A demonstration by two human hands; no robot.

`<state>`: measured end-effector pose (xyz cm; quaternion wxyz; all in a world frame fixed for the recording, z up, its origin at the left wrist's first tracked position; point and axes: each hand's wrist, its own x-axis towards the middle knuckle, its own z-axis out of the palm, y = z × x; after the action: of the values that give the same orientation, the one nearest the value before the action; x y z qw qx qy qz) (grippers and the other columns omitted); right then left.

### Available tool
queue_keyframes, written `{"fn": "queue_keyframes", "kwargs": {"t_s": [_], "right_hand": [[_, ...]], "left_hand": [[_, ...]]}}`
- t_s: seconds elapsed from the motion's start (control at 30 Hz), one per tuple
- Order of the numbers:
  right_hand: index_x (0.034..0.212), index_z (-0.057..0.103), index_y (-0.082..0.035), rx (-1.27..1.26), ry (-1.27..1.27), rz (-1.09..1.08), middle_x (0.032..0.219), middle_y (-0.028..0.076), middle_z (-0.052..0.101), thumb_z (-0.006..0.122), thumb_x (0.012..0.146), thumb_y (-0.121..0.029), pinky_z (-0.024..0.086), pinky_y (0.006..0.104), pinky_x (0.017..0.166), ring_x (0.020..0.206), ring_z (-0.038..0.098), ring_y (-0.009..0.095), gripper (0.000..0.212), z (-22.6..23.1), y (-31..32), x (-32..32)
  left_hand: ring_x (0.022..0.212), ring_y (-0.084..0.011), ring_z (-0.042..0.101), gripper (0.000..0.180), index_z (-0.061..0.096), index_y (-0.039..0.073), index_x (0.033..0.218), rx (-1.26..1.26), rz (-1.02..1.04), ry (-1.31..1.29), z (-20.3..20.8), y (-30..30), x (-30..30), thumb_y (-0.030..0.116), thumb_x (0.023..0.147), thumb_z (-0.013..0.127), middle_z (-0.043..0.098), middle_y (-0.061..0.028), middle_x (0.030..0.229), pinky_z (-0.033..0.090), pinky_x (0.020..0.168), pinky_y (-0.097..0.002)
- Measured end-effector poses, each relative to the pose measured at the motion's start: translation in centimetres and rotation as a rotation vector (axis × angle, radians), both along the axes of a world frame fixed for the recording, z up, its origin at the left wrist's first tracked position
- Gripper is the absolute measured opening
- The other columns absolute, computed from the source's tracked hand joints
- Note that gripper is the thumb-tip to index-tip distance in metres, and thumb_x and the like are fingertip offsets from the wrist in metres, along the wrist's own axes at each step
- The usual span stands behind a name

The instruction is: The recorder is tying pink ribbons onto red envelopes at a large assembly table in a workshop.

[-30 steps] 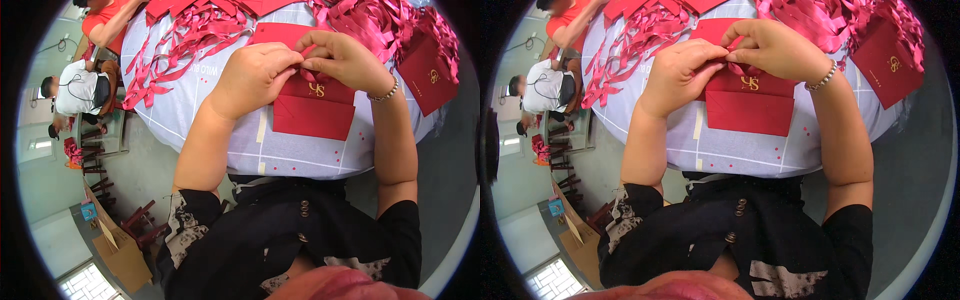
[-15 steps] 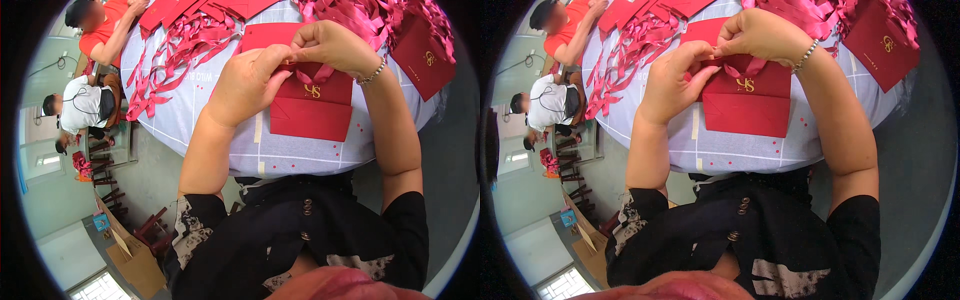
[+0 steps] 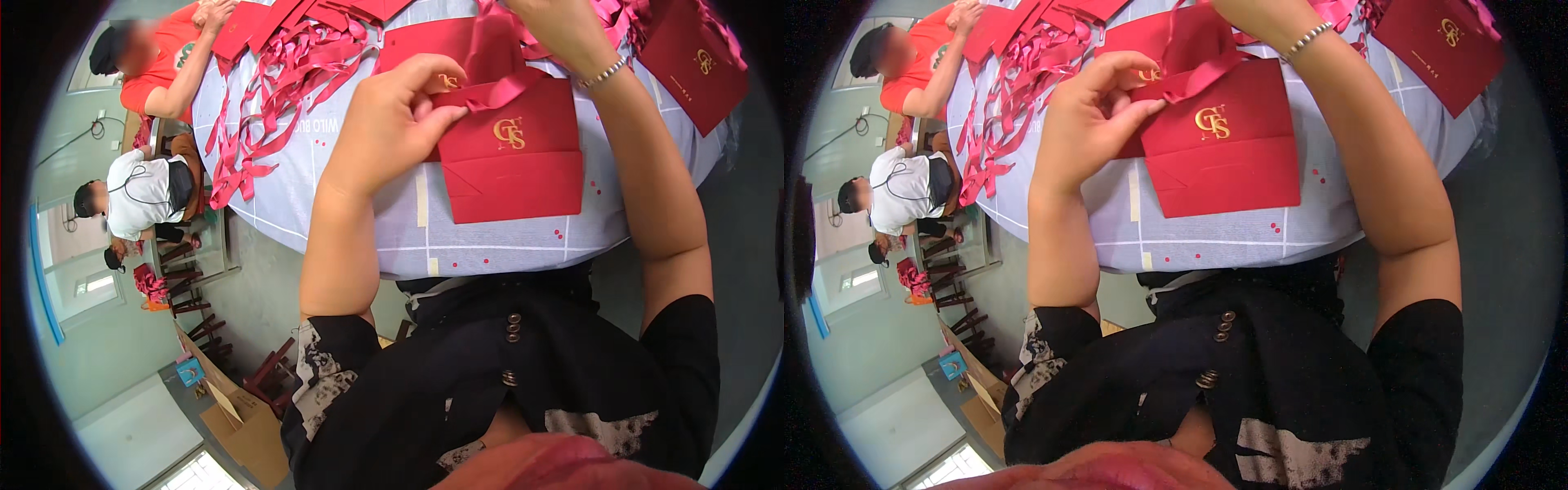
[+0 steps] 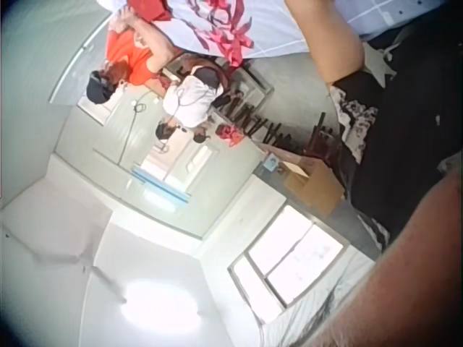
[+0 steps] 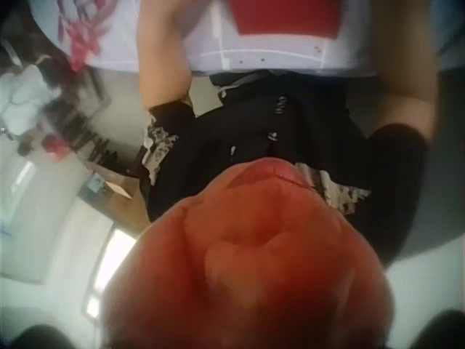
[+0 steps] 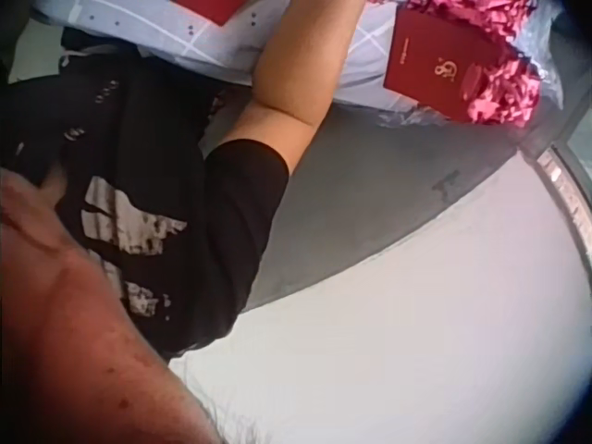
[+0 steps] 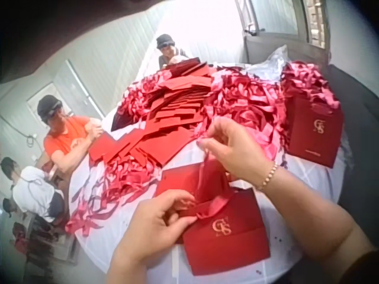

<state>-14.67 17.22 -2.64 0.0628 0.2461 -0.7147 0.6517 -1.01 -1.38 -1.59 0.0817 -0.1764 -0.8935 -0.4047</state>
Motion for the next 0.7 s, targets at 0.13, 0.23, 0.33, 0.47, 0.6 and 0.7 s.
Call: {"fn": "queue_keyframes", "kwargs": {"t_s": [0.13,0.23,0.33,0.47,0.6,0.7], "right_hand": [[0.092,0.065,0.001,0.29,0.314,0.404,0.085,0.004,0.068,0.078,0.082,-0.006,0.053,0.0257,0.071,0.081,0.065,0.011,0.018,0.9,0.2,2.9],[0.095,0.067,0.0,0.621,0.66,0.318,0.093,0.015,0.067,0.076,0.075,-0.01,0.052,0.0392,0.08,0.085,0.064,0.034,0.024,-0.9,-0.3,4.3],[0.094,0.07,-0.001,0.556,0.616,0.345,0.092,0.016,0.069,0.071,0.08,-0.015,0.053,0.0431,0.078,0.086,0.066,0.035,0.019,-0.8,-0.4,4.0],[0.083,0.067,-0.001,0.583,0.537,0.276,0.079,0.017,0.066,0.064,0.086,-0.014,0.051,0.0406,0.068,0.072,0.063,0.035,0.014,0.2,2.1,2.1],[0.095,0.067,0.005,0.785,0.285,0.24,0.083,0.013,0.068,0.067,0.086,-0.007,0.052,0.032,0.073,0.075,0.065,0.023,0.015,2.1,3.8,1.4],[0.094,0.067,0.002,0.504,0.338,0.243,0.086,0.014,0.071,0.075,0.084,-0.018,0.053,0.0335,0.071,0.076,0.068,0.021,0.024,1.8,3.0,2.0]], "left_hand": [[0.06,-0.0013,0.047,0.02,0.067,0.002,0.104,0.192,0.184,-0.148,-0.7,-1.9,-0.9,0.005,0.084,0.072,0.064,0.0011,0.073,0.039,0.054,-0.0204],[0.062,0.0002,0.048,0.016,0.068,0.0,0.098,0.321,0.262,-0.207,-0.6,-2.1,-1.2,0.012,0.089,0.071,0.064,0.0018,0.07,0.038,0.053,-0.0201],[0.063,0.0006,0.049,0.011,0.069,0.0,0.096,0.171,0.271,-0.244,-0.2,-2.8,-0.8,0.01,0.091,0.071,0.062,0.0056,0.068,0.036,0.058,-0.0179],[0.062,0.0005,0.05,0.01,0.069,0.0,0.093,0.213,0.314,-0.189,-0.6,-3.7,-1.1,0.009,0.09,0.071,0.062,0.0062,0.066,0.036,0.057,-0.0176],[0.057,-0.0039,0.051,0.018,0.068,0.001,0.085,0.05,0.456,-0.222,-0.4,-5.2,-1.0,0.017,0.087,0.075,0.062,0.0017,0.062,0.04,0.055,-0.0225],[0.054,-0.0062,0.052,0.021,0.069,0.001,0.085,0.013,0.492,-0.223,-0.3,-5.0,-0.9,0.02,0.085,0.077,0.062,0.0,0.061,0.041,0.054,-0.0245]]}}
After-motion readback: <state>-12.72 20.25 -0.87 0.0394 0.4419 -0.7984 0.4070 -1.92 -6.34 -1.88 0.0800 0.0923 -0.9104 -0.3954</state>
